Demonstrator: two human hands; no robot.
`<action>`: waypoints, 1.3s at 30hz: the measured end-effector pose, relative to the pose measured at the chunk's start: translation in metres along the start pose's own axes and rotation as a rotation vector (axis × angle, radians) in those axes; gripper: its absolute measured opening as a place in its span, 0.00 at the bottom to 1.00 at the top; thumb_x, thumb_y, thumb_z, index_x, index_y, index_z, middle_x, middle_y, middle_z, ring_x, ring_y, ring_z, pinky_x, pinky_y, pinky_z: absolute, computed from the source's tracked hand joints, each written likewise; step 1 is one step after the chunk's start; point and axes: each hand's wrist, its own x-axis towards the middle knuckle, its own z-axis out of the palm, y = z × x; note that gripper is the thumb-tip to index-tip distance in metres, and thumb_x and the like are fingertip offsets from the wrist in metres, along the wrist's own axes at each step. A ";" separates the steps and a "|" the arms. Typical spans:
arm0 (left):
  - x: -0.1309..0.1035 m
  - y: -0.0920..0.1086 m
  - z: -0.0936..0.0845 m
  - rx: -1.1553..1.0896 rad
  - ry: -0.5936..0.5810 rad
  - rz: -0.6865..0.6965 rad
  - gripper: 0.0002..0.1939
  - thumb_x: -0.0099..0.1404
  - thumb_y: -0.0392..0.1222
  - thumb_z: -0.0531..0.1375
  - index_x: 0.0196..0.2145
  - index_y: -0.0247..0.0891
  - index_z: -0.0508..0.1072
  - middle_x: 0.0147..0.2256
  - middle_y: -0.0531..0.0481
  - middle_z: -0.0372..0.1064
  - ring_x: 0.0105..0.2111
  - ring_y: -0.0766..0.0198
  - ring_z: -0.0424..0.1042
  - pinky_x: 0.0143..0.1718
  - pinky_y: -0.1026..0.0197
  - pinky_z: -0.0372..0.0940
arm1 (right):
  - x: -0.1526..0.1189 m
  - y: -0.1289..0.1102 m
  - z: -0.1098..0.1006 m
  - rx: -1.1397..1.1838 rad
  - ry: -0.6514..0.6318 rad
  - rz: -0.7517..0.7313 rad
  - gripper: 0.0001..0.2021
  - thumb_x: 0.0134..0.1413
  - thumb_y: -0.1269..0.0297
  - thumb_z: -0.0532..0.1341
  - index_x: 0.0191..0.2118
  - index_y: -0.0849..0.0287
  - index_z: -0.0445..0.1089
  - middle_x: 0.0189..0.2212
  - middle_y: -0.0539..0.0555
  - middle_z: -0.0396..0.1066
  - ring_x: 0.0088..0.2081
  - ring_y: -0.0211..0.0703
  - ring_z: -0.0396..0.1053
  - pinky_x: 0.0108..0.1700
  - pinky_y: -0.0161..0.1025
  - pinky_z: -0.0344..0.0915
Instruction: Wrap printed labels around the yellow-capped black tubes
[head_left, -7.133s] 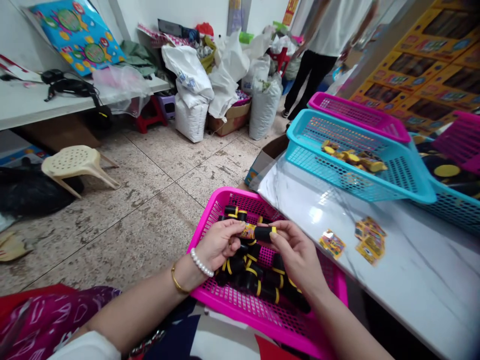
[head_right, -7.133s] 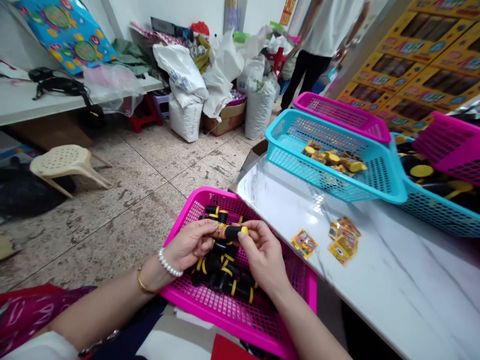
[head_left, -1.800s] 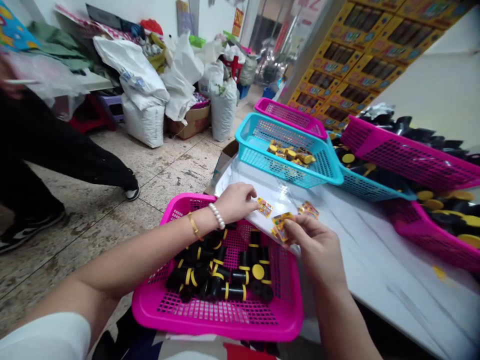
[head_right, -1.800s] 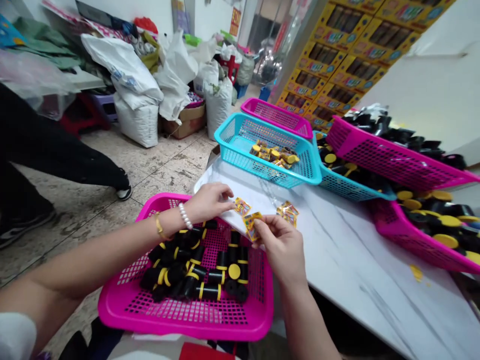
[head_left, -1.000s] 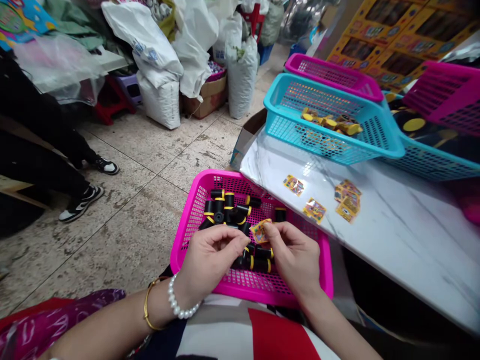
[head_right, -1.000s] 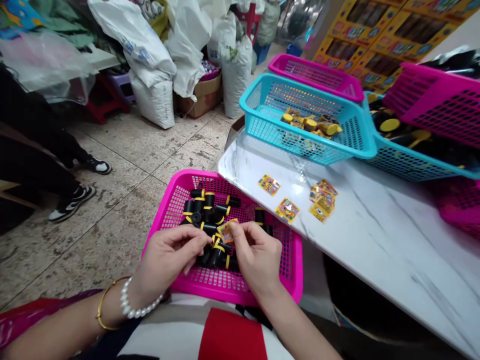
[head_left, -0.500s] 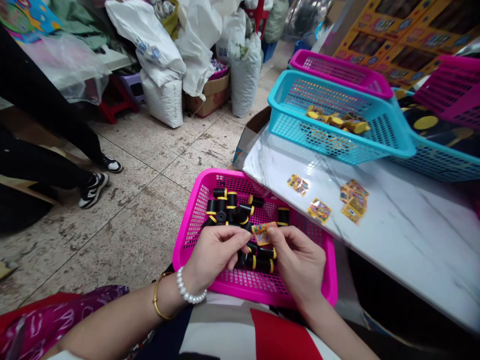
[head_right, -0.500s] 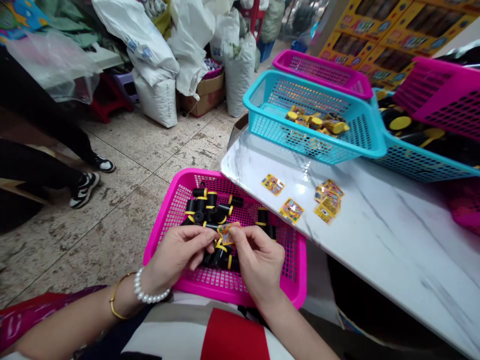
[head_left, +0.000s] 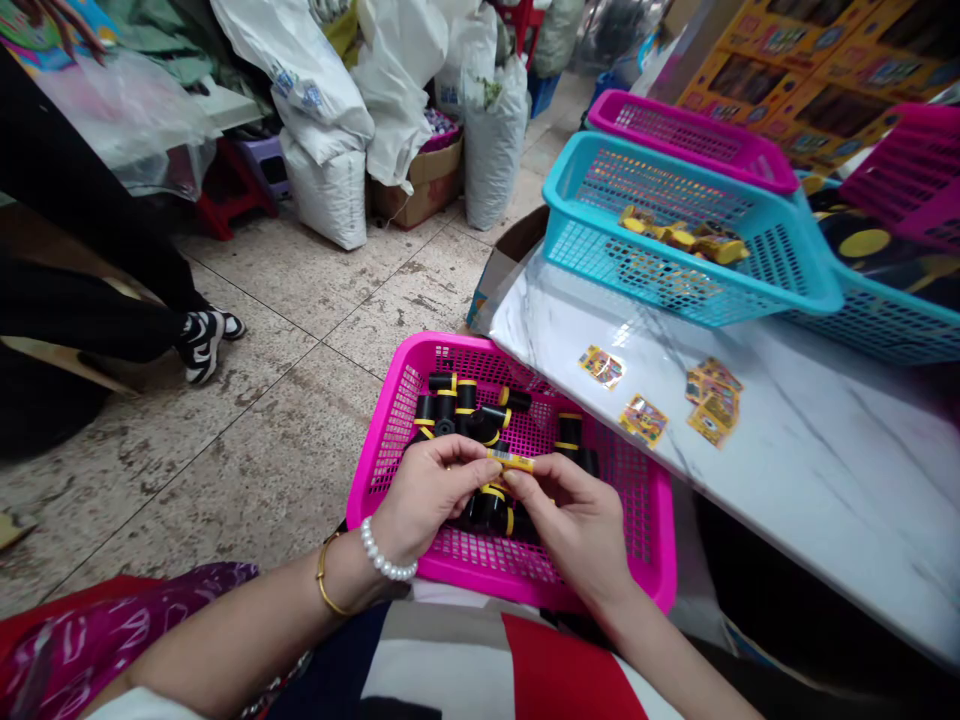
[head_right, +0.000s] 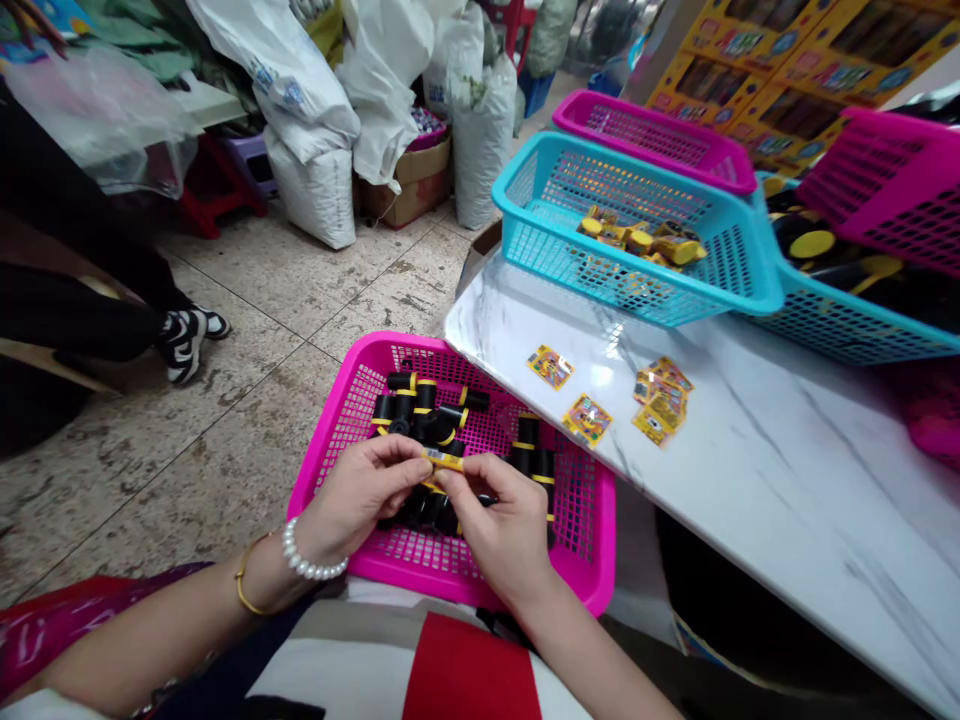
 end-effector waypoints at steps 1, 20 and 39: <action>0.000 0.001 0.000 0.029 0.004 0.013 0.14 0.51 0.47 0.69 0.29 0.34 0.74 0.16 0.60 0.59 0.14 0.76 0.51 0.15 0.70 0.43 | 0.001 -0.001 0.000 0.005 -0.005 0.010 0.05 0.54 0.62 0.65 0.31 0.57 0.75 0.26 0.50 0.75 0.27 0.40 0.72 0.31 0.34 0.68; -0.003 0.006 0.002 0.097 0.047 0.085 0.15 0.51 0.47 0.68 0.33 0.34 0.76 0.19 0.57 0.62 0.16 0.75 0.53 0.17 0.69 0.45 | 0.003 0.004 0.004 0.052 0.108 0.012 0.08 0.55 0.61 0.64 0.28 0.57 0.76 0.26 0.51 0.76 0.28 0.41 0.72 0.31 0.35 0.69; 0.011 0.005 -0.016 -0.088 0.063 0.003 0.15 0.55 0.48 0.67 0.30 0.37 0.67 0.11 0.60 0.60 0.08 0.76 0.51 0.10 0.73 0.39 | 0.078 0.011 -0.011 -0.923 -0.376 -0.314 0.13 0.61 0.64 0.57 0.49 0.58 0.71 0.42 0.59 0.74 0.39 0.49 0.74 0.40 0.41 0.67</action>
